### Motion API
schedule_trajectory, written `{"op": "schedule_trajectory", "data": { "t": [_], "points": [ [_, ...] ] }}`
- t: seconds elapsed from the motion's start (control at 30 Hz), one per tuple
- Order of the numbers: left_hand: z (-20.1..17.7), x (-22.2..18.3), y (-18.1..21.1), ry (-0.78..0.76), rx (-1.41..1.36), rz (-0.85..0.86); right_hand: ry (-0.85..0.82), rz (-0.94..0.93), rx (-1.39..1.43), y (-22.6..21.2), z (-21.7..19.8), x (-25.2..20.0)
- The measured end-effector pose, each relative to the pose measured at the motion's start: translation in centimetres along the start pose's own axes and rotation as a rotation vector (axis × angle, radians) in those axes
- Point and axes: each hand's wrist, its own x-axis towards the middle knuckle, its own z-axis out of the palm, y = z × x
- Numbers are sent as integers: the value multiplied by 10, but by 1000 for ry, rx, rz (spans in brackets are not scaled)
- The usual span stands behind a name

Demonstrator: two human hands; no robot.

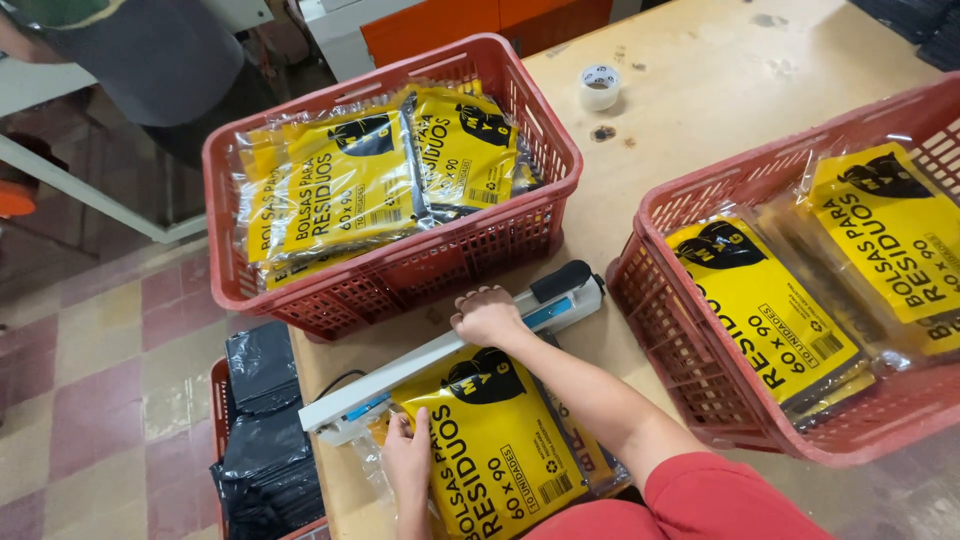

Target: Using a manual heat sealer to seal the ends of yellow plastic bags and then placing them into a storage crate.

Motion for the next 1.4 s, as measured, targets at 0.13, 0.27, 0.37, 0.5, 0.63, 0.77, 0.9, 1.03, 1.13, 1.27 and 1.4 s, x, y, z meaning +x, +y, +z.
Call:
{"op": "schedule_trajectory", "data": {
  "t": [0.13, 0.27, 0.37, 0.5, 0.63, 0.77, 0.9, 1.03, 1.13, 1.27, 1.4],
  "points": [
    [-4, -8, 10, -23, 3, -29, -23, 2, 5, -1, -3, 0],
    [-4, -10, 10, -21, 20, -43, -74, 6, -3, -5, -15, -6],
    [-4, -11, 10, -17, -9, -4, -22, -14, 17, -4, -10, -1],
    [-8, -18, 12, -35, -8, 12, -19, 12, -15, -3, -4, 1],
    [-13, -27, 19, -72, -57, 8, 34, 6, 1, 3, 4, 4],
    [-9, -27, 8, -74, -47, 56, 25, -3, -12, 7, 14, 6],
    [-4, -21, -2, -32, 22, 168, 20, -15, -60, 9, 10, 7],
    [1, -12, -6, -14, 36, 221, 2, -53, -47, 8, 3, 1],
    [12, -1, -18, 33, -33, 252, 108, -159, 57, -3, -21, -15],
    [20, -4, -26, 67, -57, 393, 274, -383, 36, -10, -49, -22],
    [25, -26, -25, 151, -299, 540, 393, -645, 405, -16, -68, -35]
  ]
}}
